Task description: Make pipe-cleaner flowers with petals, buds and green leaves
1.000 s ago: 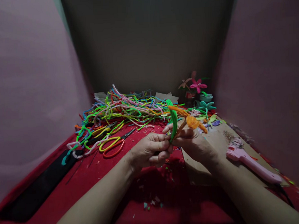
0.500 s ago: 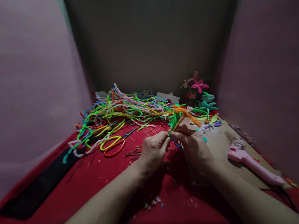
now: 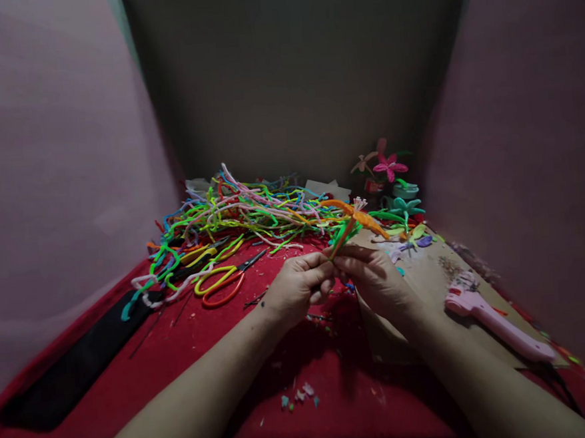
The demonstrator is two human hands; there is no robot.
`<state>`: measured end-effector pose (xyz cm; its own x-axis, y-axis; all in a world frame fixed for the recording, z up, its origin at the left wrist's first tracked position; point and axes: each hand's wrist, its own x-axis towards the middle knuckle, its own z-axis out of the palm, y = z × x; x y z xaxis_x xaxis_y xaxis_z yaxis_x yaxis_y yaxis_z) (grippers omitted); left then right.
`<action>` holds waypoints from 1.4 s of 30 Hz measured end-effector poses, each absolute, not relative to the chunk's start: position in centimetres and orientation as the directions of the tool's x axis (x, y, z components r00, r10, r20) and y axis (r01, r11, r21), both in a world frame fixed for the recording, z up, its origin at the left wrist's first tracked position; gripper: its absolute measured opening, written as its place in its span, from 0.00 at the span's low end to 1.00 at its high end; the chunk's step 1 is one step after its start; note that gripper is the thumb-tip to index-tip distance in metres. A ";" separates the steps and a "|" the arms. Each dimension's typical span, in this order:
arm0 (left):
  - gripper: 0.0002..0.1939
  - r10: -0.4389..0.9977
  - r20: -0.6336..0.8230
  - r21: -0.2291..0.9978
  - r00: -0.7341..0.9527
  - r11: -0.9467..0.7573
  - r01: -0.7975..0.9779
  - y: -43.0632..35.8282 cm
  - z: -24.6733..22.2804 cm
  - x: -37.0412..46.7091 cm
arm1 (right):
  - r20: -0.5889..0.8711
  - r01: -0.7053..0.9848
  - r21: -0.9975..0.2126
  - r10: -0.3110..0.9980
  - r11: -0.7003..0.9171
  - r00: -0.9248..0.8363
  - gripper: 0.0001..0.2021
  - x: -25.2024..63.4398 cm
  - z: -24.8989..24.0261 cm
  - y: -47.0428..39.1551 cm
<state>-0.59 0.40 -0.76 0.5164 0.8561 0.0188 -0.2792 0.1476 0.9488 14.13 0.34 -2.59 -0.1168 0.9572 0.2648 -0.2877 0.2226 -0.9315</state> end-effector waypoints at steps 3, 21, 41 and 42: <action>0.10 0.811 -0.004 0.908 0.585 0.248 -0.338 0.4 -0.8 -0.6 | 0.250 -0.281 -0.938 0.958 0.204 -0.138 0.09 14.2 -2.2 0.4; 0.11 0.666 0.001 0.908 0.746 0.312 -0.280 0.4 -0.5 -1.6 | 0.294 -0.263 -0.933 0.942 0.246 -0.160 0.04 13.9 -1.8 0.0; 0.12 0.892 0.288 0.934 0.348 -0.342 0.102 0.0 -0.7 -0.7 | 0.305 -0.149 -0.945 0.950 0.293 -0.068 0.06 13.5 -1.8 -0.5; 0.11 0.898 0.255 0.954 0.359 -0.295 0.059 0.0 -0.5 -0.8 | 0.302 -0.159 -0.945 0.949 0.285 -0.094 0.06 13.7 -1.7 -0.4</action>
